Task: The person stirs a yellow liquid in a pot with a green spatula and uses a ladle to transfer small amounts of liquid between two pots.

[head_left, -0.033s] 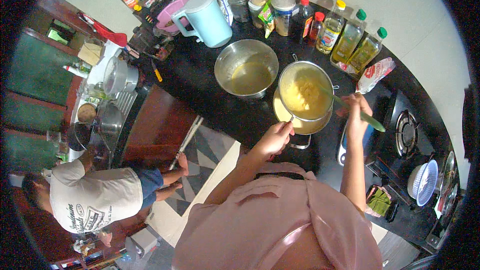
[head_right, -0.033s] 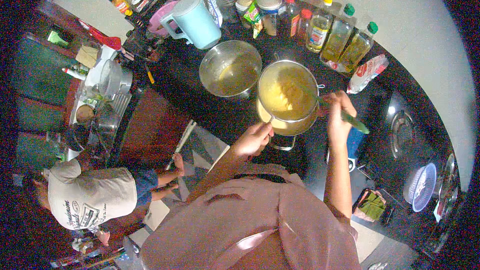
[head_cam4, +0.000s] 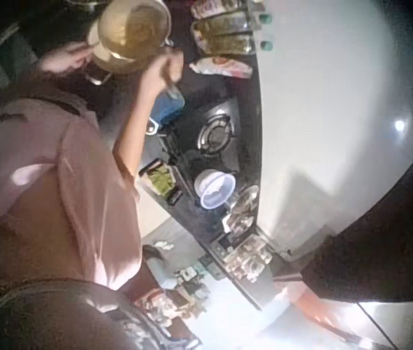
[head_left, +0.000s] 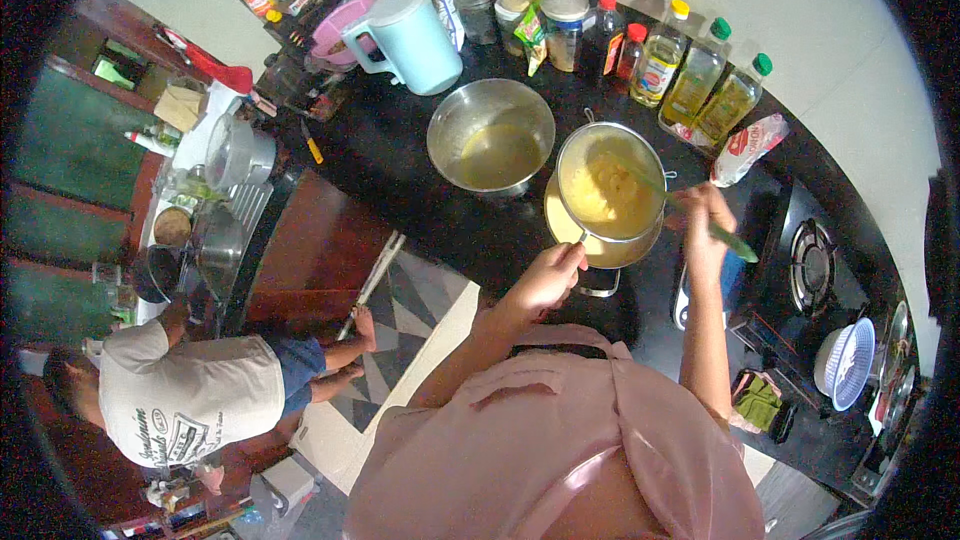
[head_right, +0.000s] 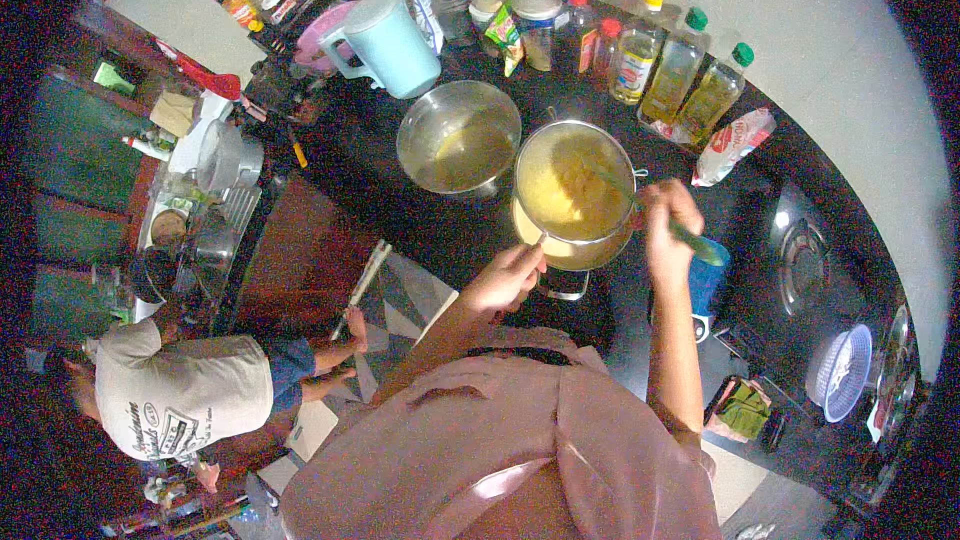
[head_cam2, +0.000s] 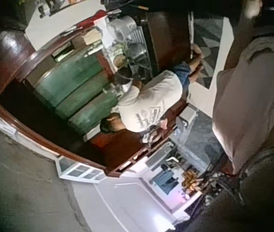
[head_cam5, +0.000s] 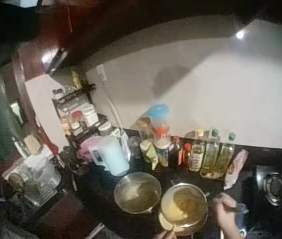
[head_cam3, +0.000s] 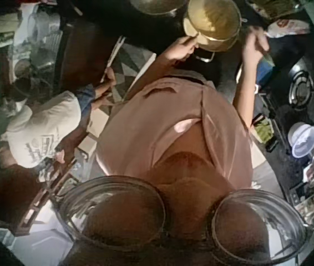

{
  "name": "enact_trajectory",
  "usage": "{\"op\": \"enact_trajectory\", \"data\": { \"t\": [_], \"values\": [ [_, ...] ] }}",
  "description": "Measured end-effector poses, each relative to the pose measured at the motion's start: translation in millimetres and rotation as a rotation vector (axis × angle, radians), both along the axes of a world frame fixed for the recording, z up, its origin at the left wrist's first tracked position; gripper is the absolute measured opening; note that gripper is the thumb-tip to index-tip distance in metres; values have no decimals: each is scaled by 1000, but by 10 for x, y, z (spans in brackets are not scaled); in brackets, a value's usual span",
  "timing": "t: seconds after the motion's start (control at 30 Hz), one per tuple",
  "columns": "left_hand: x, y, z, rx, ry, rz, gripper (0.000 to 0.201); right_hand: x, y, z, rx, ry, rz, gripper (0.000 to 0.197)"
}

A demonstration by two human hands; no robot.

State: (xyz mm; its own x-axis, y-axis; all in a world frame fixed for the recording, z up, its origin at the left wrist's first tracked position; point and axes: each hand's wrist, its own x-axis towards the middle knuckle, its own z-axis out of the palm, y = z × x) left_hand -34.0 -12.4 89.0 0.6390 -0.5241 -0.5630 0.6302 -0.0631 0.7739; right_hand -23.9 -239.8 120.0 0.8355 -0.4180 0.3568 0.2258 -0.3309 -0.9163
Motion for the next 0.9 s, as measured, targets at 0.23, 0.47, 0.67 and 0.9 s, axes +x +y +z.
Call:
{"op": "enact_trajectory", "data": {
  "t": [0.23, 0.47, 0.67, 0.9],
  "values": [
    [21, 33, -58, 67, -19, 13, 35, -285, 278, 62, -176, 23, 369, 13],
    [-12, 24, -38, 14, -9, 5, 34, -107, -29, 368, 0, 23, 146, 23],
    [-18, 7, 23, 26, -7, -22, 34, 126, -166, 108, -115, 51, -1, 37],
    [-37, -18, 40, 77, -85, 30, 34, 44, -263, -121, 476, 319, -201, 44]
  ]
}}
